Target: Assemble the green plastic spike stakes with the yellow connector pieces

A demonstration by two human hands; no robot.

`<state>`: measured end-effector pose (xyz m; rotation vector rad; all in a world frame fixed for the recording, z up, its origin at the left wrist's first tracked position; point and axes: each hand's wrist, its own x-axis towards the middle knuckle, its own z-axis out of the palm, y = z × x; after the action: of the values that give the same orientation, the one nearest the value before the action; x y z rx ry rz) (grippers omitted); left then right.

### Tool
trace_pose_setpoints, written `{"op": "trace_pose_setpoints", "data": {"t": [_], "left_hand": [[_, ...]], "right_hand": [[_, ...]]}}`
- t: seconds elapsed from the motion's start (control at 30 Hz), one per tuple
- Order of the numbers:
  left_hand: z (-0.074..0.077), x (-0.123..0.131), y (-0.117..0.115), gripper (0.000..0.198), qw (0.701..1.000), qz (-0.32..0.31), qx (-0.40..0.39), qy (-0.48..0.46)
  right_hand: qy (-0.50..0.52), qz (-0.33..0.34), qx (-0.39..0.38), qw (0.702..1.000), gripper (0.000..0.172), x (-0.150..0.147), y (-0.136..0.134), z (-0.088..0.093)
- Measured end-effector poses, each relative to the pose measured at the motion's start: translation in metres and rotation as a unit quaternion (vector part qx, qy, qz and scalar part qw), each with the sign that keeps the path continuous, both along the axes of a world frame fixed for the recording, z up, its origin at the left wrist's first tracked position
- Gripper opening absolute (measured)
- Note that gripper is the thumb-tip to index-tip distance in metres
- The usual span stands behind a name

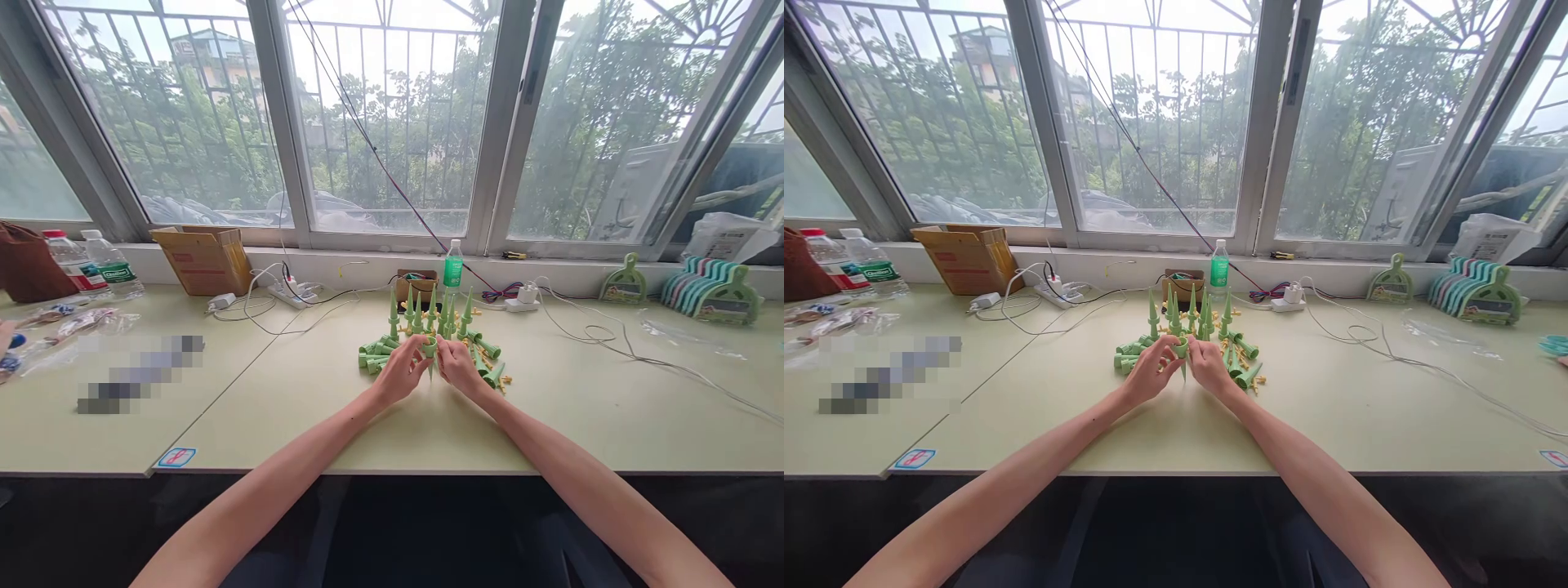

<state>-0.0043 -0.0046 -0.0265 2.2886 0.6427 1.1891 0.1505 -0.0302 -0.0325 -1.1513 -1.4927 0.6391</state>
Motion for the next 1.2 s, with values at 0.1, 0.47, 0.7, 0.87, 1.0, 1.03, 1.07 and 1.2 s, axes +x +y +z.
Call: {"op": "trace_pose_setpoints", "data": {"t": [0.1,0.47,0.7,0.87,1.0,1.03,1.07,1.2], "left_hand": [[0.002,0.003,-0.003,0.037,0.999,0.0,-0.032,-0.034],[0.011,0.004,-0.001,0.065,0.96,-0.019,-0.255,-0.115],[0.016,0.003,-0.005,0.068,0.912,-0.099,-0.383,-0.11],[0.012,0.0,0.0,0.058,0.887,-0.166,-0.416,-0.115],[0.012,-0.001,-0.001,0.053,0.876,-0.19,-0.43,-0.109],[0.012,-0.002,-0.001,0.052,0.874,-0.195,-0.431,-0.109],[0.012,-0.002,-0.002,0.051,0.874,-0.2,-0.43,-0.108],[0.012,-0.003,-0.003,0.045,0.882,-0.203,-0.415,-0.093]], "right_hand": [[0.012,-0.009,0.01,1.0,0.057,-0.002,0.001,0.0],[-0.014,-0.031,0.058,0.998,0.053,0.0,0.001,-0.001],[0.004,0.028,0.058,0.998,0.05,-0.002,-0.002,-0.001],[0.027,0.071,0.038,0.996,0.05,0.0,-0.004,0.002],[0.022,0.088,0.025,0.996,0.05,0.001,-0.006,0.006],[0.021,0.091,0.024,0.995,0.049,0.001,-0.007,0.007],[0.021,0.094,0.023,0.995,0.049,0.002,-0.007,0.007],[0.032,0.099,0.016,0.994,0.046,0.003,-0.005,0.005]]}}
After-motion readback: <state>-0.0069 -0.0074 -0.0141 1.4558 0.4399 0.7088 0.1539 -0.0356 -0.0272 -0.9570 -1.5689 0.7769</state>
